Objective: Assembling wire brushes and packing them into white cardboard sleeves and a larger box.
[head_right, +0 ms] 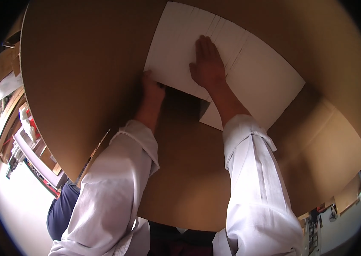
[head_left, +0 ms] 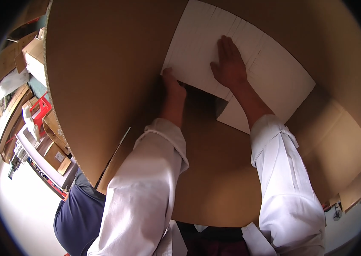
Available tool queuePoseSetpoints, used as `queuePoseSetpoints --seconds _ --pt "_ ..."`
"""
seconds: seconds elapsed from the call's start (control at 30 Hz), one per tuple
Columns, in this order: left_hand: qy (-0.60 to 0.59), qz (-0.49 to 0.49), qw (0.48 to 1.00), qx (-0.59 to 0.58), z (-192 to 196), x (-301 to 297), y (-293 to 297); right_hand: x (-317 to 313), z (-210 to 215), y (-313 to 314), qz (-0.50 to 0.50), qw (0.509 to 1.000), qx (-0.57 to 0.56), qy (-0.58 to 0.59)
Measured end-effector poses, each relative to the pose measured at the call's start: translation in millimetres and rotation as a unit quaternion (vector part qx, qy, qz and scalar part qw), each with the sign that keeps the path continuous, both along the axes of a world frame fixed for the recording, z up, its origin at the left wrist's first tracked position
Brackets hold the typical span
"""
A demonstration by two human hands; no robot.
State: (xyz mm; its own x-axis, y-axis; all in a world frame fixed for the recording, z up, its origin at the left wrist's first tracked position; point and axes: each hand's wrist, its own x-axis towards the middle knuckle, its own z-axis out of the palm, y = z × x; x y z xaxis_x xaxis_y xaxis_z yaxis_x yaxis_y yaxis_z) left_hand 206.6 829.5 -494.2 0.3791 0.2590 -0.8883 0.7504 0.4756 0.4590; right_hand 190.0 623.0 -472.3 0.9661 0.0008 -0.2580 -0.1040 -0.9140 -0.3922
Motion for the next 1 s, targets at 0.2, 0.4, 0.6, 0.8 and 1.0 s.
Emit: queuePoseSetpoints --seconds 0.2,0.4,0.6,0.8,1.0 --pt "-0.022 0.016 0.997 -0.07 -8.5 2.2 15.7 6.5 7.6 -3.2 0.001 0.999 0.038 0.034" --pt "-0.034 -0.074 0.996 -0.049 -7.1 8.8 10.6 2.0 -2.3 -11.0 0.015 1.0 0.006 0.016" --pt "0.064 -0.062 0.994 0.058 -8.3 -13.9 21.5 6.7 1.1 -20.9 0.015 0.998 0.061 -0.027" --pt "0.212 -0.073 0.97 0.098 -4.0 -40.9 -51.9 -64.0 23.0 -45.6 -0.032 0.998 0.05 0.036" --pt "0.158 -0.353 0.915 0.112 -43.5 -81.7 -49.7 -117.5 42.8 -72.2 -0.099 0.973 0.054 0.2"
